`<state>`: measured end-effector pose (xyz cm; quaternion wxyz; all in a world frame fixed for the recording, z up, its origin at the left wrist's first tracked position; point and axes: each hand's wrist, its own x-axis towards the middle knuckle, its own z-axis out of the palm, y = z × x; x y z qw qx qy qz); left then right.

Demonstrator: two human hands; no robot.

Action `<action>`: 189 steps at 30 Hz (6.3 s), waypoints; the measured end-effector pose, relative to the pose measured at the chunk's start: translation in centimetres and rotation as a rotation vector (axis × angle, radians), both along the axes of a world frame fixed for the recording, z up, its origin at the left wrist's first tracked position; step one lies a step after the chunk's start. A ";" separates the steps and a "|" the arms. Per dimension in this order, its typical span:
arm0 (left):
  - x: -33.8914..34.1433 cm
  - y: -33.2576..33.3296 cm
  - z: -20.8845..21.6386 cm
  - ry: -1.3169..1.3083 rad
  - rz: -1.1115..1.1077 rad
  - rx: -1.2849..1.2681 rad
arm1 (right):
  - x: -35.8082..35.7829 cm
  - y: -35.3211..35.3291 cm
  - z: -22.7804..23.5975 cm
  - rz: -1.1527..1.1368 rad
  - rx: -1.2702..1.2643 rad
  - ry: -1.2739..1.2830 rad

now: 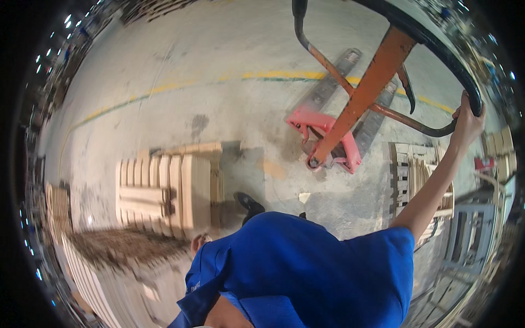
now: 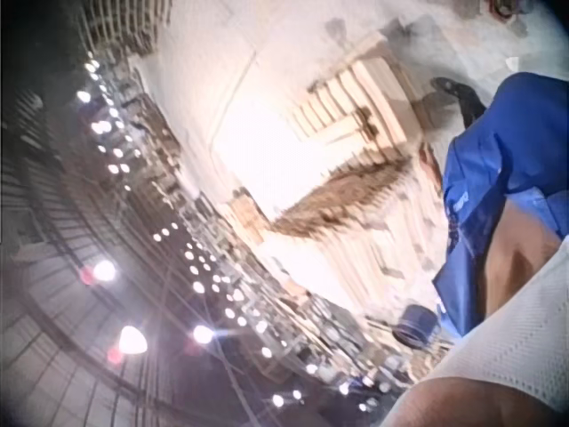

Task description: The person operates a manual pallet jack to move stacks of wooden components within a warehouse. They position the forks under a pallet, lift the load, and transport it to a new location before returning for another load.

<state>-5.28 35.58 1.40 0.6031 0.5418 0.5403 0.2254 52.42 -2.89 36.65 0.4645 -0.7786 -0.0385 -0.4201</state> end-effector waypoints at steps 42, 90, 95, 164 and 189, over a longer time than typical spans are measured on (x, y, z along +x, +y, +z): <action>73.9 -14.4 33.4 -1.042 -2.774 -0.617 | -21.8 10.6 -0.2 -1.718 -0.025 -0.126; 94.6 78.1 22.8 -0.948 -2.965 1.472 | 10.7 124.0 -13.3 -1.326 0.058 1.305; 96.2 89.9 24.1 -0.952 -2.996 1.451 | 11.3 135.5 -11.0 -1.282 0.104 1.336; 122.1 241.7 35.2 -0.880 -2.864 1.419 | 36.3 285.8 0.7 -1.170 -0.002 1.149; 113.1 277.7 55.4 -1.088 -2.693 0.788 | 22.0 316.0 22.4 -1.043 -0.352 0.720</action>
